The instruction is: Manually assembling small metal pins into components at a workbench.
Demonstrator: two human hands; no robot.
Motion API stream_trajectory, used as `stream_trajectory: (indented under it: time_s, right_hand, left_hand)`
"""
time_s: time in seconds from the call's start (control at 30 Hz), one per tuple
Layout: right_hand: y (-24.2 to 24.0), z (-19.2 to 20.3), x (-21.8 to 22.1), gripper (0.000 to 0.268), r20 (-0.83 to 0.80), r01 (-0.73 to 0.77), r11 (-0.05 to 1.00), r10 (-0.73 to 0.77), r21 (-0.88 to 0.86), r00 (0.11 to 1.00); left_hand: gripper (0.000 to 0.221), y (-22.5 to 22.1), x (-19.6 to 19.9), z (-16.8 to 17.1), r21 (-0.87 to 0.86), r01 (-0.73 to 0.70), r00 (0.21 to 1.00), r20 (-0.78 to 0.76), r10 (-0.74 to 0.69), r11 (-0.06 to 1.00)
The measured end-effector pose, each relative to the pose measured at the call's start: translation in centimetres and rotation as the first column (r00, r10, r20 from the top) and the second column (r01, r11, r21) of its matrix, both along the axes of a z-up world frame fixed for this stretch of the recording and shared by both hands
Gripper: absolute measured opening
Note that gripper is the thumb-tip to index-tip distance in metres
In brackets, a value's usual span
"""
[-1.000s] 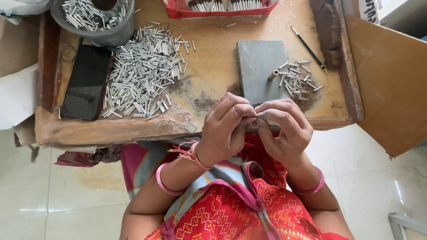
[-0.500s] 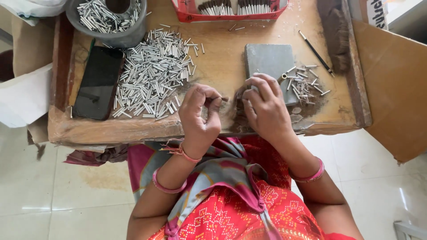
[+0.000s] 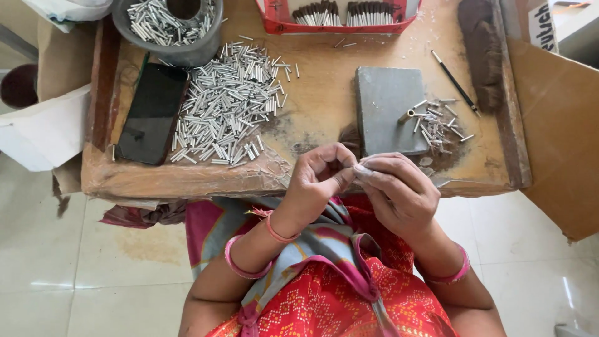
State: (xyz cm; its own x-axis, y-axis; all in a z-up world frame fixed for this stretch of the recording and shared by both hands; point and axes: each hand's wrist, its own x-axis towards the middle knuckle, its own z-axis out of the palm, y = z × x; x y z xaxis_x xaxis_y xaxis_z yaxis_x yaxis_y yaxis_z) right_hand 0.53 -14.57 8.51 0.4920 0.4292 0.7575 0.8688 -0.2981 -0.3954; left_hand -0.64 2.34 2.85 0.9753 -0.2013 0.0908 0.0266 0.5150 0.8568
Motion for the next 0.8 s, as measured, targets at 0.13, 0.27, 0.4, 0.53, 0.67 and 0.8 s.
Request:
stream_trajectory:
  time_s: [0.13,0.27,0.4,0.53,0.67,0.8]
  right_hand:
    - [-0.7,-1.1,-0.3,0.016,-0.005,0.042,0.999,-0.042,-0.027,0.999]
    - [-2.2,-3.5,0.7,0.015,-0.035,0.151,0.988,-0.153,-0.043,0.988]
    - [-3.6,-6.0,1.7,0.013,-0.253,0.111,0.99,-0.085,0.087,0.964]
    - [-4.4,-6.7,2.3,0.011,-0.394,0.093,0.984,-0.025,0.153,0.919]
    - [-4.4,-6.8,2.1,0.014,-0.313,0.071,0.993,-0.039,0.093,0.949]
    - [-4.2,-6.7,2.1,0.015,-0.238,0.086,0.992,-0.062,0.089,0.969]
  left_hand:
    - [0.007,0.1,0.1,-0.3,0.014,0.049,0.999,-0.011,-0.049,0.999]
    - [0.011,2.7,2.9,-0.1,0.676,-0.522,0.834,0.533,0.143,0.521]
    - [0.029,5.6,8.2,-1.5,0.719,-0.624,0.728,0.677,0.106,-0.306]
    - [0.012,5.4,10.0,-2.7,0.655,-0.562,0.745,0.666,0.035,-0.506]
    - [0.008,5.1,8.4,-2.2,0.662,-0.609,0.755,0.653,-0.063,-0.438]
    - [0.02,4.9,5.2,-1.3,0.693,-0.677,0.728,0.681,-0.084,-0.249]
